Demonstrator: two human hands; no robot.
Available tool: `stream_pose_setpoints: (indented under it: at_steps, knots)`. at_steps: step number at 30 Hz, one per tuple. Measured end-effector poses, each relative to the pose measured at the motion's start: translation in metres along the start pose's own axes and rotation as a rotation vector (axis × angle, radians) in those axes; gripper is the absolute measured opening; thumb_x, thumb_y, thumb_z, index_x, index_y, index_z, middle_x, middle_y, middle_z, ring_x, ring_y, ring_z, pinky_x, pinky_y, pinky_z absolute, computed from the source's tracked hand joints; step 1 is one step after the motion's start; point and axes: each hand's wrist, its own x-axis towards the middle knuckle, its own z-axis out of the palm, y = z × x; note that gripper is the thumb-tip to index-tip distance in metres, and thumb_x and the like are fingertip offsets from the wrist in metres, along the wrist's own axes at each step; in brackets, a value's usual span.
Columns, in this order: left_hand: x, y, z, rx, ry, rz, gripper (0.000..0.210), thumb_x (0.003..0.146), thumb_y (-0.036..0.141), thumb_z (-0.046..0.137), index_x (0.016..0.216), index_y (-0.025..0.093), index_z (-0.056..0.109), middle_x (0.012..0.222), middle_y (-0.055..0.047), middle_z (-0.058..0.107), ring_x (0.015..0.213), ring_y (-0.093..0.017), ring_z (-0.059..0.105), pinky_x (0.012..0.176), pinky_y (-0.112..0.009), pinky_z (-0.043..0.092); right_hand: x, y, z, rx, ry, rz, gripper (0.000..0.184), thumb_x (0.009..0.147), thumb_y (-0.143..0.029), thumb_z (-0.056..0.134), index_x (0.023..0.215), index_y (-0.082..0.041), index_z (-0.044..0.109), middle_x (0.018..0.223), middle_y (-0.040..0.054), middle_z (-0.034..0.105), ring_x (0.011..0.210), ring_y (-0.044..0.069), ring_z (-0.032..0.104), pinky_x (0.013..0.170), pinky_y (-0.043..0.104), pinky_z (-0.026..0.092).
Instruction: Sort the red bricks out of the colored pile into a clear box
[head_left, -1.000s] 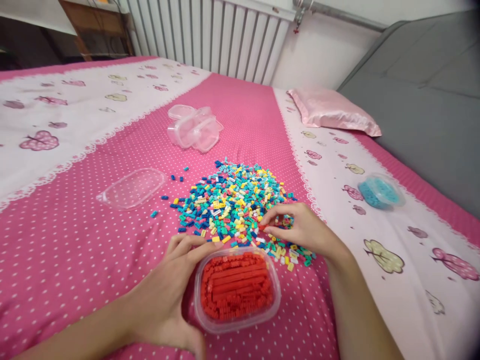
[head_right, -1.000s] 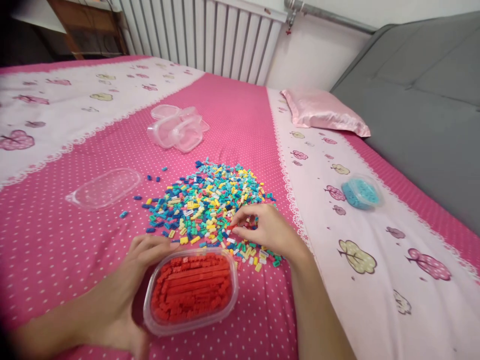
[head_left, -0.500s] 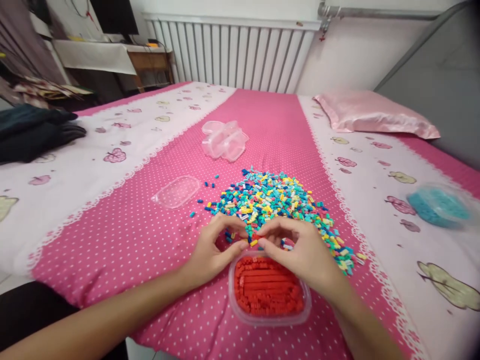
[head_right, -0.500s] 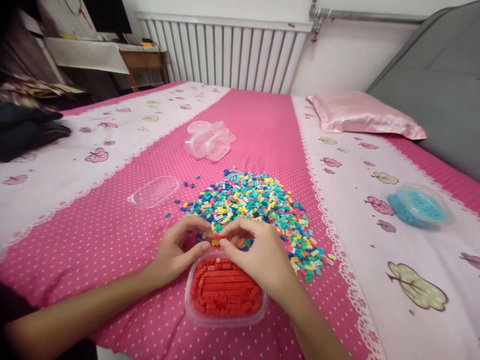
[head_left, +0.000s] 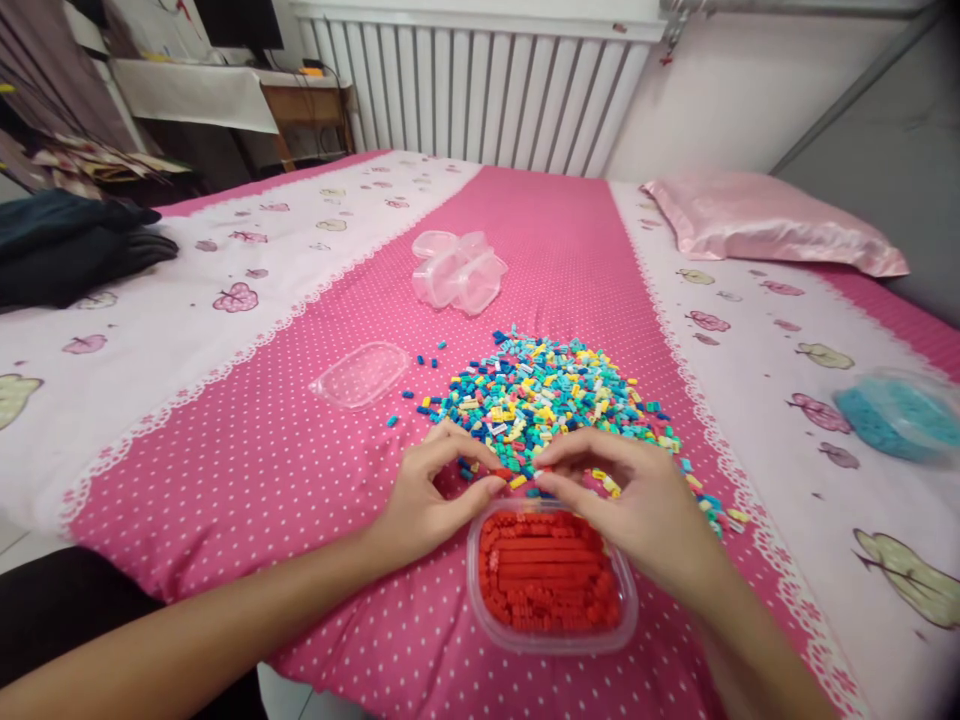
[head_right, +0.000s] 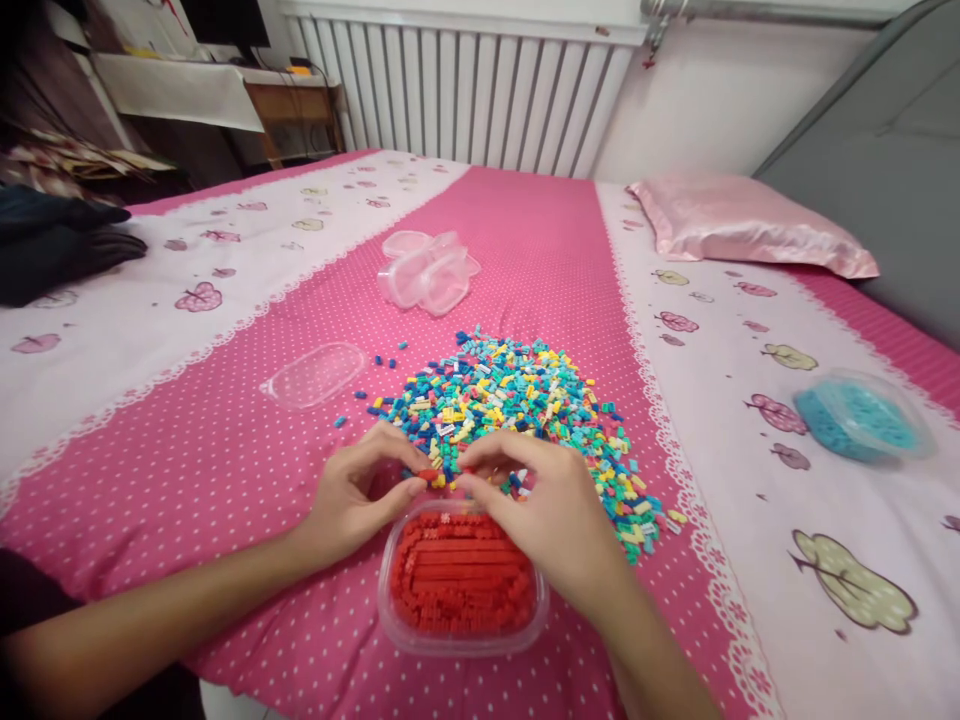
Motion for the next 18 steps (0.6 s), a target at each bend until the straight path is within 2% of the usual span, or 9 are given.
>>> stream_pose_setpoints:
  at_steps: [2, 4, 8, 13, 18]
  knots:
    - [0.001, -0.001, 0.0, 0.007, 0.012, -0.011, 0.002, 0.088, 0.022, 0.071, 0.089, 0.02, 0.07, 0.083, -0.003, 0.071, 0.08, -0.016, 0.062, 0.073, -0.03, 0.048, -0.002, -0.002, -0.014, 0.009, -0.012, -0.021, 0.004, 0.083, -0.022, 0.076, 0.085, -0.025, 0.075, 0.089, -0.0006, 0.077, 0.086, 0.015, 0.072, 0.079, 0.027, 0.057]
    - [0.002, -0.002, 0.0, 0.013, 0.015, -0.014, 0.002, 0.087, 0.021, 0.071, 0.088, 0.02, 0.07, 0.083, -0.003, 0.071, 0.079, -0.016, 0.062, 0.073, -0.03, 0.048, -0.004, -0.007, -0.029, -0.012, -0.096, -0.069, 0.005, 0.084, -0.02, 0.077, 0.084, -0.026, 0.076, 0.093, -0.0003, 0.076, 0.093, 0.015, 0.071, 0.084, 0.026, 0.055]
    - [0.004, -0.002, 0.0, 0.043, 0.001, -0.013, 0.001, 0.087, 0.02, 0.07, 0.088, 0.02, 0.07, 0.082, -0.003, 0.071, 0.078, -0.015, 0.062, 0.073, -0.03, 0.047, -0.009, -0.018, -0.047, -0.146, -0.247, -0.132, 0.014, 0.085, -0.012, 0.074, 0.085, -0.026, 0.078, 0.096, -0.0009, 0.072, 0.091, 0.011, 0.069, 0.084, 0.022, 0.052]
    - [0.005, -0.001, 0.0, 0.042, 0.001, -0.028, 0.002, 0.087, 0.019, 0.069, 0.089, 0.02, 0.07, 0.084, -0.002, 0.071, 0.079, -0.015, 0.063, 0.073, -0.03, 0.048, -0.017, -0.022, -0.042, -0.191, -0.364, -0.084, 0.02, 0.084, -0.007, 0.075, 0.09, -0.026, 0.075, 0.088, -0.0066, 0.077, 0.081, 0.009, 0.071, 0.078, 0.019, 0.051]
    - [0.004, -0.003, 0.002, 0.051, -0.006, -0.02, 0.002, 0.086, 0.017, 0.068, 0.088, 0.019, 0.069, 0.084, -0.003, 0.071, 0.08, -0.015, 0.064, 0.074, -0.03, 0.049, -0.022, -0.025, -0.03, -0.24, -0.471, -0.014, 0.027, 0.076, 0.001, 0.076, 0.079, -0.025, 0.071, 0.079, -0.011, 0.075, 0.071, 0.007, 0.068, 0.068, 0.017, 0.046]
